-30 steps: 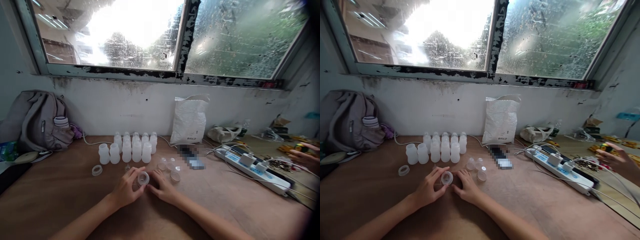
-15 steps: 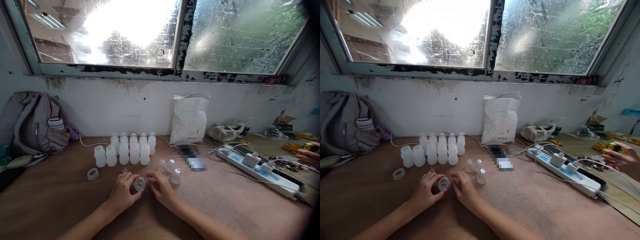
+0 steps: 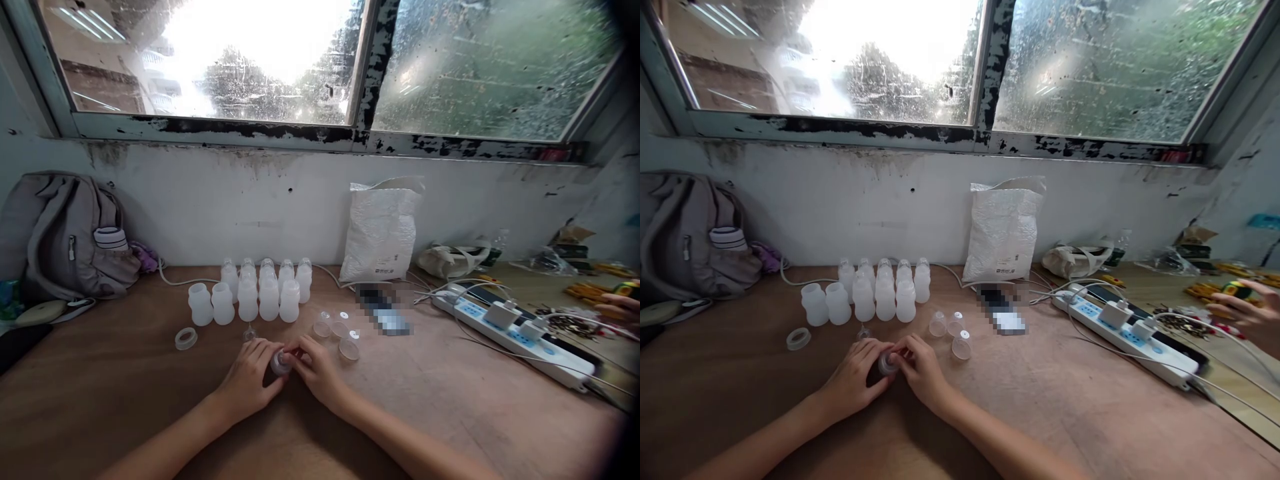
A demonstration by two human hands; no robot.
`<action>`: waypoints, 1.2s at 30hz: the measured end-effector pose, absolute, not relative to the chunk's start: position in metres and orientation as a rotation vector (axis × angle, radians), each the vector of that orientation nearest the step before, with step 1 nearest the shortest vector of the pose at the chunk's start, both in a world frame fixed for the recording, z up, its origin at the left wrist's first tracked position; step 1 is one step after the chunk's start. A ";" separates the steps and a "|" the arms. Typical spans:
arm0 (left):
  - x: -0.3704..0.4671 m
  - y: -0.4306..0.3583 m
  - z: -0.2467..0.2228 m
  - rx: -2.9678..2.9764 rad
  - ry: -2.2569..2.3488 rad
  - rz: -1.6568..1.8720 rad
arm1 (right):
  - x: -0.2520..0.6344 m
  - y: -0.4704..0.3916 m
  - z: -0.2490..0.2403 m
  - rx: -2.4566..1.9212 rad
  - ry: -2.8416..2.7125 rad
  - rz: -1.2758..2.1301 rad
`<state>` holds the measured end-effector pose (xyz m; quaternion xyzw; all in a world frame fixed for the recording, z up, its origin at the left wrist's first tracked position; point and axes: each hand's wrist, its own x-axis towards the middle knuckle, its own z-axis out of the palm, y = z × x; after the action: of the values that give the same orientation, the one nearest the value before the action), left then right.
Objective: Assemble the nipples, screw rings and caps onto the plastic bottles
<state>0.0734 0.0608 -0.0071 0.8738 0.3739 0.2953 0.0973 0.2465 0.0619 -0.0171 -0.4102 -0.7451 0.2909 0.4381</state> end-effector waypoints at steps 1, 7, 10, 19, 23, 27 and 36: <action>0.073 0.060 -0.007 2.577 1.072 0.884 | 0.247 0.063 -0.017 -1.025 -1.796 0.786; 0.073 0.055 -0.002 2.387 0.930 0.877 | 0.246 0.066 -0.019 -0.976 -1.459 1.274; 0.077 0.054 -0.001 2.102 0.990 0.927 | 0.245 0.062 -0.014 -0.969 -1.378 1.367; 0.082 0.051 0.001 1.842 1.118 0.989 | 0.242 0.048 -0.006 -0.997 -1.762 0.976; 0.082 0.049 0.000 1.910 1.140 0.980 | 0.240 0.047 -0.007 -1.035 -1.816 0.858; 0.084 0.049 -0.002 1.962 1.160 0.993 | 0.239 0.046 -0.007 -1.045 -1.855 0.784; 0.084 0.050 -0.004 2.025 1.195 0.966 | 0.234 0.047 -0.013 -1.050 -1.850 0.749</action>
<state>0.0840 0.0502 -0.0043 0.7611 0.4493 0.3629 0.2952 0.2339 0.0473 -0.0126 -0.4205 -0.7412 0.3000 0.4287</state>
